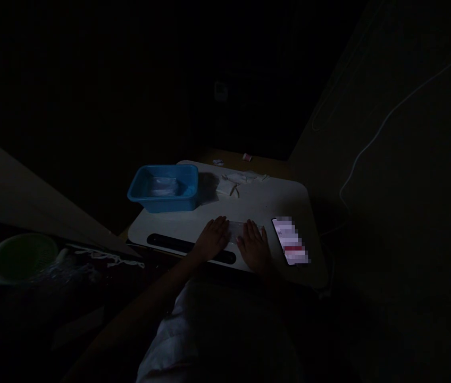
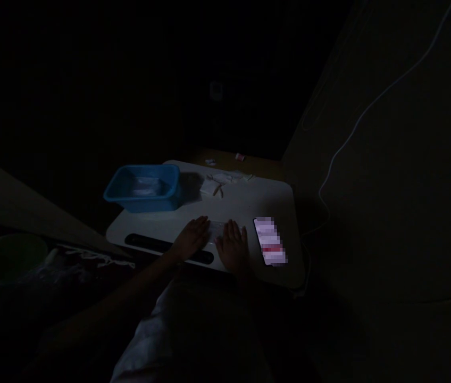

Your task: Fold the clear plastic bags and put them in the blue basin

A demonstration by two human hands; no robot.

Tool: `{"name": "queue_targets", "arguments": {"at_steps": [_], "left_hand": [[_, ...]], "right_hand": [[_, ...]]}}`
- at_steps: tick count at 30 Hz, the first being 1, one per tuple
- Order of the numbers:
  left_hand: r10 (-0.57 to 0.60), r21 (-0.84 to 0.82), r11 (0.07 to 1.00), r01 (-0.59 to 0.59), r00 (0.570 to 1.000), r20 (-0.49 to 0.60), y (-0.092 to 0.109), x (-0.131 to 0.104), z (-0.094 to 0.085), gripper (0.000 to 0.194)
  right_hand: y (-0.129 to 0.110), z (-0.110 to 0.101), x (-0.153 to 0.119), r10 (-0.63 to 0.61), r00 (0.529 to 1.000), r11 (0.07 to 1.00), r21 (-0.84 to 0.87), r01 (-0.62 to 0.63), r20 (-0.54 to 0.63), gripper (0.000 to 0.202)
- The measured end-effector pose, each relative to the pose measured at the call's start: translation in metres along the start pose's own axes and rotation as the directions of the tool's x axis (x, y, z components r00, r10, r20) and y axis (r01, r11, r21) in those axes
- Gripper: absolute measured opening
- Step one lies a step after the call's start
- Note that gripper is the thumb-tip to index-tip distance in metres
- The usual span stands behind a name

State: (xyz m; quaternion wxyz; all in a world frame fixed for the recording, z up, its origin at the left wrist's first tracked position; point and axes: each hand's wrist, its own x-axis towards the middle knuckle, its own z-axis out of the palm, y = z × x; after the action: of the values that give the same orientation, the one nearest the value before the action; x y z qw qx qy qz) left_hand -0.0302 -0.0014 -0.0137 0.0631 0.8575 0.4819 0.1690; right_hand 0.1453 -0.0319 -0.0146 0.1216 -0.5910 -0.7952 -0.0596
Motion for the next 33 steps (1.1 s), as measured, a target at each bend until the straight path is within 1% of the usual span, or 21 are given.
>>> {"name": "queue_targets", "arguments": {"at_steps": [4, 6, 8, 13, 15, 19, 24, 26, 30, 33], "left_hand": [[-0.048, -0.18, 0.983, 0.029, 0.994, -0.102, -0.008, 0.002, 0.001, 0.042], [-0.063, -0.215, 0.976, 0.035, 0.99, -0.127, -0.01, 0.002, 0.001, 0.041], [-0.056, -0.192, 0.981, 0.029, 0.989, -0.136, -0.011, 0.003, 0.003, 0.04], [-0.004, -0.026, 1.0, 0.0, 0.99, -0.139, -0.006, 0.002, 0.007, 0.039], [0.003, 0.014, 1.0, -0.001, 0.99, -0.139, -0.004, 0.002, 0.007, 0.039], [0.01, 0.048, 0.999, -0.005, 0.994, -0.109, -0.001, 0.001, 0.004, 0.041], [0.033, 0.087, 0.996, -0.035, 0.999, 0.023, 0.003, 0.001, -0.003, 0.041], [0.028, 0.098, 0.995, -0.032, 0.999, 0.045, 0.005, 0.002, -0.005, 0.041], [0.019, 0.092, 0.995, -0.024, 0.998, 0.051, 0.008, 0.003, -0.008, 0.044], [0.012, 0.089, 0.996, -0.018, 0.998, 0.066, 0.009, 0.003, -0.008, 0.048]], "right_hand": [[-0.002, 0.001, 0.0, 0.015, 1.0, 1.0, 0.008, -0.015, -0.019, 0.053], [-0.003, 0.001, 0.0, 0.043, 0.999, 0.999, 0.007, -0.043, -0.02, 0.053], [-0.004, 0.0, 0.001, 0.064, 0.998, 0.998, 0.005, -0.063, -0.018, 0.053], [-0.005, -0.002, 0.0, 0.063, 0.998, 0.998, 0.021, -0.063, -0.02, 0.053], [-0.005, -0.003, 0.0, 0.062, 0.998, 0.998, 0.025, -0.061, -0.024, 0.052], [-0.004, -0.002, 0.0, 0.061, 0.998, 0.998, 0.026, -0.06, -0.018, 0.052], [-0.002, 0.0, 0.0, 0.067, 0.998, 0.998, 0.013, -0.067, 0.01, 0.05], [-0.004, -0.004, 0.002, 0.069, 0.997, 0.998, 0.004, -0.069, 0.017, 0.05], [-0.017, -0.016, 0.015, -0.035, 0.999, 0.999, 0.027, 0.035, 0.032, 0.052], [-0.028, -0.019, 0.026, -0.064, 0.996, 0.996, 0.062, 0.06, 0.066, 0.055]]}}
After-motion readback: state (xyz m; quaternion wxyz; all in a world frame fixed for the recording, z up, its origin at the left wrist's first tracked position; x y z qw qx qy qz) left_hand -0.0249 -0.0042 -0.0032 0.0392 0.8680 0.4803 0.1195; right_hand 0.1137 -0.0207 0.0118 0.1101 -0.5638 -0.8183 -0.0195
